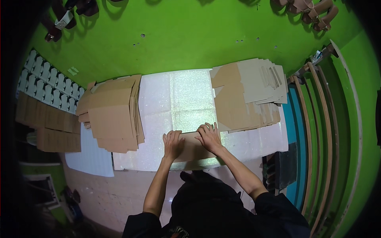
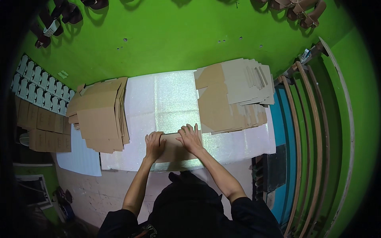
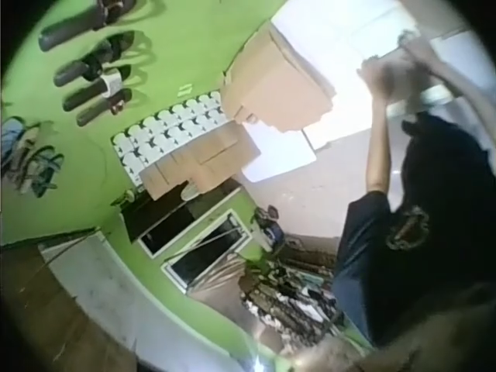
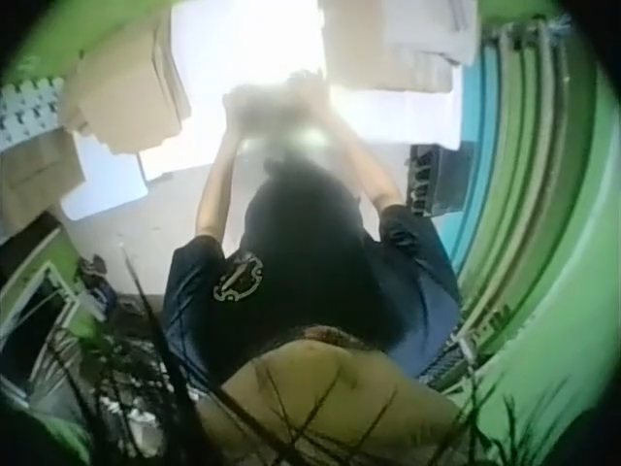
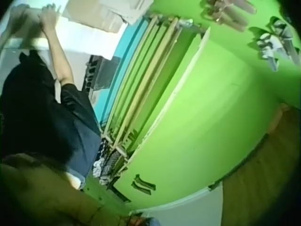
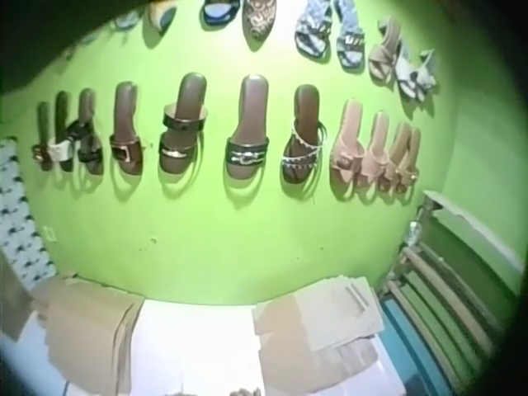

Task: The person is folding cardboard boxes for shoe packaging.

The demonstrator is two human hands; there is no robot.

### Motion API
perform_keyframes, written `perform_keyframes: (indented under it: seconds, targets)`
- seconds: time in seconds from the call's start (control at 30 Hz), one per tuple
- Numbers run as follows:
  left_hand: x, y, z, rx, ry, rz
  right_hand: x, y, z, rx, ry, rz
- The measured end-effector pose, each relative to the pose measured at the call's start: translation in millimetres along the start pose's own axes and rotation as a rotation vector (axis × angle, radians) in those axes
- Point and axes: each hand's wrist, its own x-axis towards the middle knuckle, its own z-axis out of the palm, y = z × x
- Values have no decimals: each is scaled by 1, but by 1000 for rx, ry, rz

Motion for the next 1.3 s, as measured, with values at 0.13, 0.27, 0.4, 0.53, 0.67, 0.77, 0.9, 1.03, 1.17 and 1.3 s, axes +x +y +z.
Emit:
perform_keyframes:
  seconds: [0.13,0.27,0.4,0.53,0.67,0.77,0.9,1.03,1.17,1.3]
  targets:
    - [-2,-1,6,56,59,55,-7,1,8,-42,77,38]
    - [-2,-6,7,42,40,41,-7,2,13,-76,115,37]
    - [-6,-2,-2,71,-62,42,-7,1,9,-85,150,-17]
    - [-24,6,-18,192,-275,187,-7,-6,4,-92,93,-15]
    - [-49,38,-17,117,-355,243,-13,-1,5,-120,157,-23]
    - [-67,34,-5,140,-243,183,-19,-6,7,-103,103,11]
    - [-75,30,-11,157,-190,166,-48,-18,19,-163,148,153]
    - [-77,20,-22,192,-143,63,-75,-36,24,-126,116,282]
    - [-70,16,-29,206,-95,-4,-98,-56,24,-73,120,373]
    - [-59,8,-32,114,92,-134,-113,-79,23,-57,122,335]
